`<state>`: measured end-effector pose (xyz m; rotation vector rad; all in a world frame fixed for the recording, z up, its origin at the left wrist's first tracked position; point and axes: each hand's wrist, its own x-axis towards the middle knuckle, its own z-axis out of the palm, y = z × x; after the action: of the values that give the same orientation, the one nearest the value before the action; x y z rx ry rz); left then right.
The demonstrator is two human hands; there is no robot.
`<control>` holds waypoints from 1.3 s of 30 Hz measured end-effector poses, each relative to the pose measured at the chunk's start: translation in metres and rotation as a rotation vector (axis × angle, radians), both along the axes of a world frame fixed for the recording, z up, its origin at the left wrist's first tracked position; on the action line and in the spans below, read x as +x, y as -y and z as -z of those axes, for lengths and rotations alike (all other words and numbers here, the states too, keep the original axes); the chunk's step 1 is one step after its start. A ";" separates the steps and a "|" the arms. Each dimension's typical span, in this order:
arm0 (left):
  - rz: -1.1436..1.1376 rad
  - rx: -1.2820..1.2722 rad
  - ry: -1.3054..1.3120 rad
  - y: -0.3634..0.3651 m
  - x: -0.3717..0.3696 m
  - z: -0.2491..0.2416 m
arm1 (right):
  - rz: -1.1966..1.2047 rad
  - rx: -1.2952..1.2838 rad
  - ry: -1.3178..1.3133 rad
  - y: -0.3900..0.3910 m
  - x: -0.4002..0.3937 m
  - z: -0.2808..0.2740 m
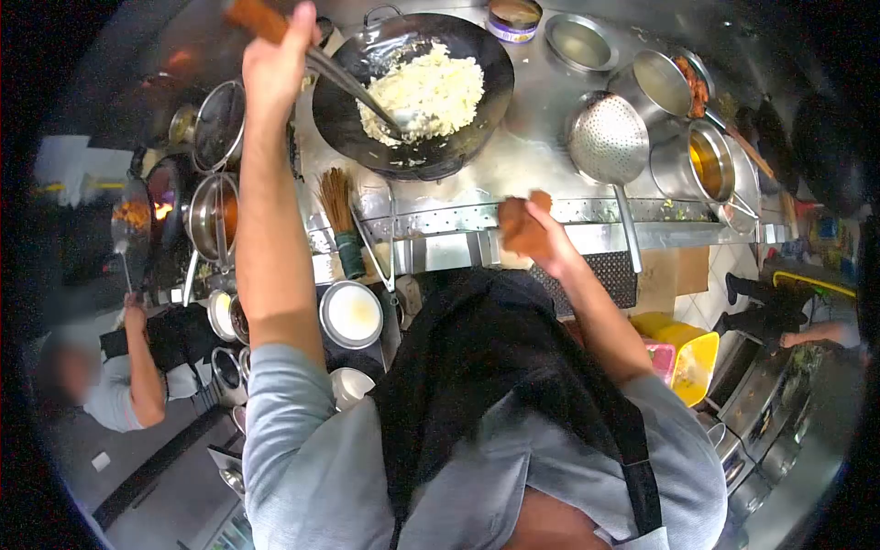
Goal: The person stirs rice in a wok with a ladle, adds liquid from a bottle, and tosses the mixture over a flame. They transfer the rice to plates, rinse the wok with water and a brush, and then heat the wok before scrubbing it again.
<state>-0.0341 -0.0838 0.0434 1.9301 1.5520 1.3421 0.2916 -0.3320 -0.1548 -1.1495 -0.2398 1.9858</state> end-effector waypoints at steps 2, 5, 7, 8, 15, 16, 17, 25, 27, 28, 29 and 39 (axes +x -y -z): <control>0.132 0.101 0.721 0.000 0.049 -0.039 | 0.130 -0.032 -0.114 0.041 0.027 -0.002; 0.488 0.121 0.910 -0.016 0.011 -0.046 | 0.269 -0.080 -0.152 0.088 0.049 -0.017; -0.052 0.248 0.702 0.004 0.066 -0.008 | 0.288 0.014 -0.046 0.099 0.048 -0.026; -0.049 0.319 0.726 -0.016 0.079 0.048 | 0.285 0.016 -0.044 0.098 0.050 -0.026; 0.007 0.110 0.850 -0.031 0.044 -0.004 | 0.269 -0.028 0.057 0.079 0.050 -0.021; -0.037 0.156 0.717 -0.012 0.039 -0.002 | 0.298 -0.056 0.061 0.078 0.049 -0.018; -0.083 0.204 0.587 -0.002 0.035 0.008 | 0.324 -0.083 0.068 0.077 0.050 -0.017; 0.105 0.109 0.891 -0.025 0.009 0.008 | 0.202 -0.191 0.102 0.054 0.022 -0.016; -0.070 0.219 0.725 -0.027 0.022 0.047 | 0.182 -0.182 0.127 0.035 0.006 -0.016; -0.024 0.158 0.698 -0.037 0.029 0.078 | 0.140 -0.161 0.120 0.023 -0.002 -0.012; 0.206 0.122 0.924 -0.060 0.024 0.095 | 0.099 -0.139 0.113 0.008 -0.010 -0.008; 0.039 0.146 0.993 -0.097 0.045 0.063 | -0.132 -0.138 0.322 -0.131 -0.101 0.039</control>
<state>0.0114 0.0129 -0.0197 1.0053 0.9114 1.9804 0.1906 -0.2008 -0.1938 -1.5791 -0.3555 1.9465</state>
